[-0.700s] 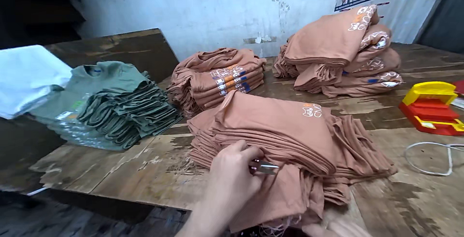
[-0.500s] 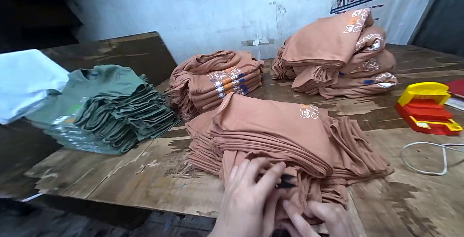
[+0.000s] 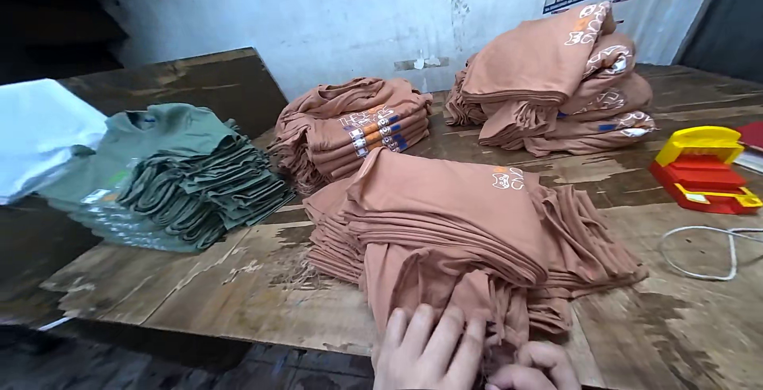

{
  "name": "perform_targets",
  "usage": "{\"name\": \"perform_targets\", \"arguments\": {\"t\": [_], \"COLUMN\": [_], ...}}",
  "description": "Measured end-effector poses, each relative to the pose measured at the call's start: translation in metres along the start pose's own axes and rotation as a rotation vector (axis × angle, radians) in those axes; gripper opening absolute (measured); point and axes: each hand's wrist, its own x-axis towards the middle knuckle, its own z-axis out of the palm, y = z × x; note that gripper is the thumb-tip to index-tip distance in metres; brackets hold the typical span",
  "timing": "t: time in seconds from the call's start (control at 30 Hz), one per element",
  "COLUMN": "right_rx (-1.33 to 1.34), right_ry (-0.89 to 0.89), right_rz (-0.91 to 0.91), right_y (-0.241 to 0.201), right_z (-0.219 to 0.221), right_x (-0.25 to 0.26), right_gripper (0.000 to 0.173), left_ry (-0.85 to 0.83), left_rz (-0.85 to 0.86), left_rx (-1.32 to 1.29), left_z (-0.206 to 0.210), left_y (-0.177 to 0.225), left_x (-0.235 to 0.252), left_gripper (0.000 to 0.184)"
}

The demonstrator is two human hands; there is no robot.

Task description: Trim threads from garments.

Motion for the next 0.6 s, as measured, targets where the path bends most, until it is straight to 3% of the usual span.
{"name": "perform_targets", "arguments": {"t": [0.4, 0.6], "right_rx": [0.046, 0.126], "right_ry": [0.024, 0.017], "right_rz": [0.025, 0.056], "right_y": [0.004, 0.003], "right_z": [0.000, 0.002], "right_x": [-0.008, -0.007], "right_gripper": [0.009, 0.009], "left_ry": [-0.011, 0.050], "left_rz": [0.031, -0.018], "left_rx": [0.171, -0.100], "left_z": [-0.003, 0.018], "left_y": [0.014, -0.006], "left_x": [0.000, 0.002], "left_gripper": [0.026, 0.019]}}
